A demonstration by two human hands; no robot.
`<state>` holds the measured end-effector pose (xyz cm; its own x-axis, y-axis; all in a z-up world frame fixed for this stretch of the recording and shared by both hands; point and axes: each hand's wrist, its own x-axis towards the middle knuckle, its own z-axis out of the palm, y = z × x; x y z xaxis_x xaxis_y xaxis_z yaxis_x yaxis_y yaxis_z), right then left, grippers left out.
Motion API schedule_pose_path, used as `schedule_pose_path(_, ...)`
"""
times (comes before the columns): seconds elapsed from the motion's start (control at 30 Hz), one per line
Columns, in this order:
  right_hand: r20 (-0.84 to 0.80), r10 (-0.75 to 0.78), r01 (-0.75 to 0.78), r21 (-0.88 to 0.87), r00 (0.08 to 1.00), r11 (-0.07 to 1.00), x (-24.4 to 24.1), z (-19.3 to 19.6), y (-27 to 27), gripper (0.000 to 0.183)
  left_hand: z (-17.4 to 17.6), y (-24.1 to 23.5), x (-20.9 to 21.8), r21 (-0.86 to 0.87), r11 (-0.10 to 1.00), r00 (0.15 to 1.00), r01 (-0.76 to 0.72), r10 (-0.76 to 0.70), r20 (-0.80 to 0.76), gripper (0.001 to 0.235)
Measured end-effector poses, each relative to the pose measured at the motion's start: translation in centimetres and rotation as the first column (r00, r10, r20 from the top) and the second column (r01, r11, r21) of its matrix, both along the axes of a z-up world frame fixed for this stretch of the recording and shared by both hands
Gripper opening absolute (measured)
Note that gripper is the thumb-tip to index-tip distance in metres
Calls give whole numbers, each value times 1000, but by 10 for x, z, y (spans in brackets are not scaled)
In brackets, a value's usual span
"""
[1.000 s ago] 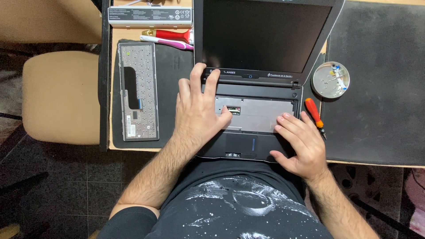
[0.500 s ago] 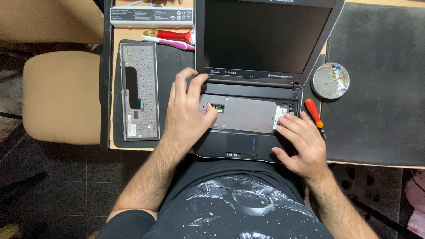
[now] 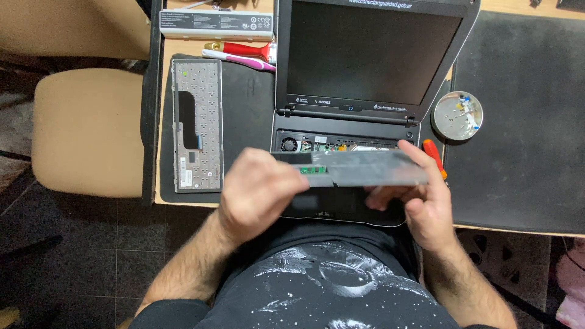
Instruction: The person disassembles a laptop by first removing the keyboard and then unscrewing and detaching the screen bezel. They use a screwdriver to remove screws from the keyboard and screen frame, placing the removed parts on the desk.
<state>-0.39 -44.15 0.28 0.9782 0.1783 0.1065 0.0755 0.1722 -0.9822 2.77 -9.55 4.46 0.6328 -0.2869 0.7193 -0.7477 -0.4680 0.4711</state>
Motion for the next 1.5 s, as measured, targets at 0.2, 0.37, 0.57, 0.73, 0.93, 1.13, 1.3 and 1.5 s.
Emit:
schedule_pose_path(0.2,-43,-345,348,132,938,928,22,-59,-14,68,-7,-23,-12,19,999,998,51,-52,41,15)
schedule_pose_path(0.37,79,-305,304,26,949,952,42,-32,12,81,-21,-10,-18,-76,994,977,-77,60,-203,18)
schedule_pose_path(0.57,-32,-122,119,-76,992,990,54,22,66,94,-12,28,-28,-259,955,619,-143,-118,-777,33)
schedule_pose_path(0.73,-78,269,-272,-36,960,962,63,44,103,100,-24,90,-39,-274,877,538,-395,-21,-843,33)
schedule_pose_path(0.93,-230,527,-571,-207,818,795,69,66,147,87,-31,150,-27,-158,767,547,-622,281,-788,33)
schedule_pose_path(1.13,-275,654,-707,-185,704,683,82,72,180,83,-44,162,-11,25,798,500,-602,401,-768,33)
schedule_pose_path(1.3,-387,666,-721,5,637,693,95,55,199,90,-39,155,-14,349,679,625,-646,733,-270,46)
schedule_pose_path(1.5,-550,537,-510,220,639,832,102,36,228,92,-36,130,-25,423,760,632,-493,647,-426,99)
